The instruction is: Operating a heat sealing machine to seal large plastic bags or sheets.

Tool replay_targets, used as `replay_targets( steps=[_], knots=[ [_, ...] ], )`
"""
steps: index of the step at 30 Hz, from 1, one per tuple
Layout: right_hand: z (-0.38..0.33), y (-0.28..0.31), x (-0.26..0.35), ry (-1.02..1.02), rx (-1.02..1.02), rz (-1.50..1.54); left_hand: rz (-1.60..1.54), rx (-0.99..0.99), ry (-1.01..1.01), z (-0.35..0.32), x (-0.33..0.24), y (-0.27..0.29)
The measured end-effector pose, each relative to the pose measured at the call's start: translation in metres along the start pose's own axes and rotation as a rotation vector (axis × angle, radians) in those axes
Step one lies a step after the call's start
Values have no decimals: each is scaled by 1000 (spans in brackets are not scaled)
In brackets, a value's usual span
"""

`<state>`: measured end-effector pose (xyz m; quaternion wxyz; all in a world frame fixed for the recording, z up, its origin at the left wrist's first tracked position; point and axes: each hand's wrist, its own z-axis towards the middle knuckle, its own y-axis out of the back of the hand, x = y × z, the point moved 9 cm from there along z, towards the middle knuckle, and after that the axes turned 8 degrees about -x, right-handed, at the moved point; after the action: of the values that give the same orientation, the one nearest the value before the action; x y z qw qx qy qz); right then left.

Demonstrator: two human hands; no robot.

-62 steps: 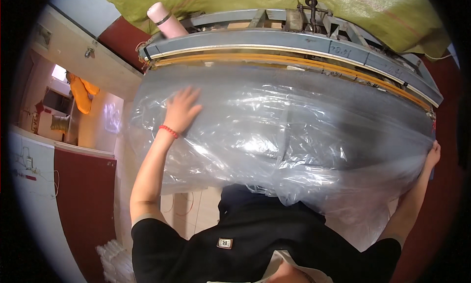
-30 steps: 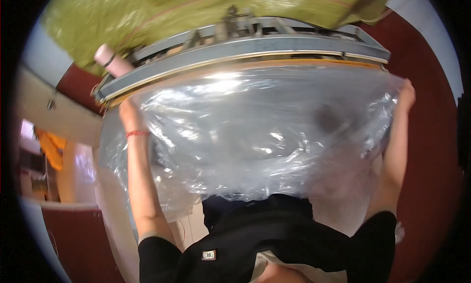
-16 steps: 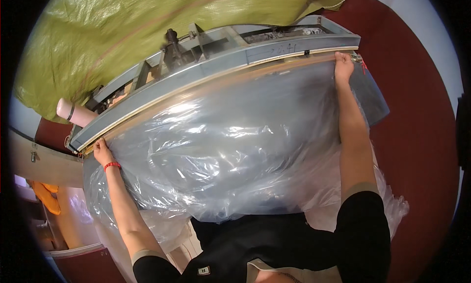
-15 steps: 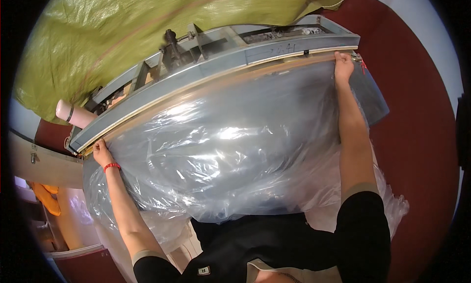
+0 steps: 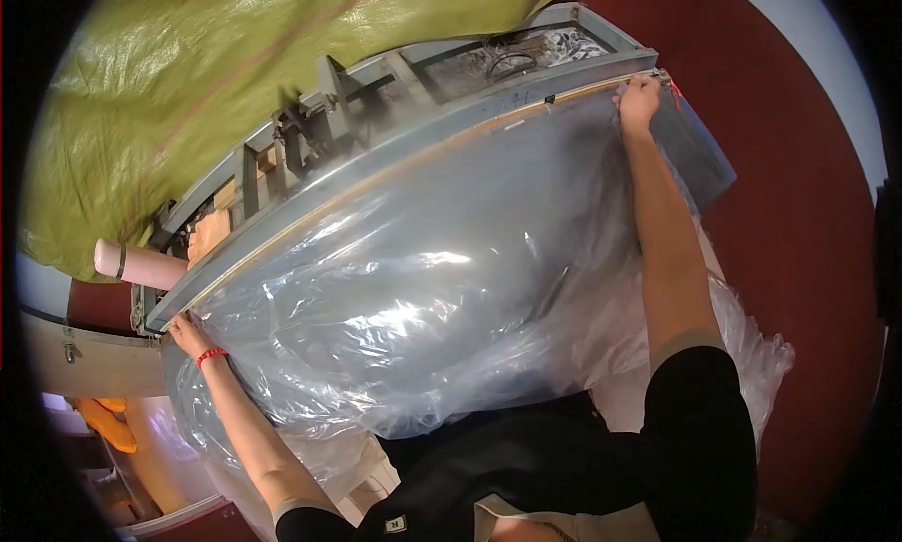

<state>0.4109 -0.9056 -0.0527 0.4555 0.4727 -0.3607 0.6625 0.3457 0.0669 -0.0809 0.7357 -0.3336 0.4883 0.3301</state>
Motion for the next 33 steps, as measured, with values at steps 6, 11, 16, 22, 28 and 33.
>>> replay_targets(
  steps=[6, 11, 16, 22, 28, 33],
  knots=[
    [6, 1, -12, -18, 68, 71, 41, 209, 96, -33, -11, -25],
    [3, 13, -6, 60, 217, 307, 36, 336, 215, -73, -69, -29],
    [7, 39, 16, 33, 360, 401, 26, 319, 126, -66, -89, 1],
    [6, 44, 8, 10, 351, 265, 1, 201, 213, -86, -69, -5],
    [23, 30, -34, -13, 399, -73, 105, 277, 232, -61, -21, -7],
    [16, 14, -37, -33, 365, -148, 125, 215, 230, -47, 1, -9]
  ],
)
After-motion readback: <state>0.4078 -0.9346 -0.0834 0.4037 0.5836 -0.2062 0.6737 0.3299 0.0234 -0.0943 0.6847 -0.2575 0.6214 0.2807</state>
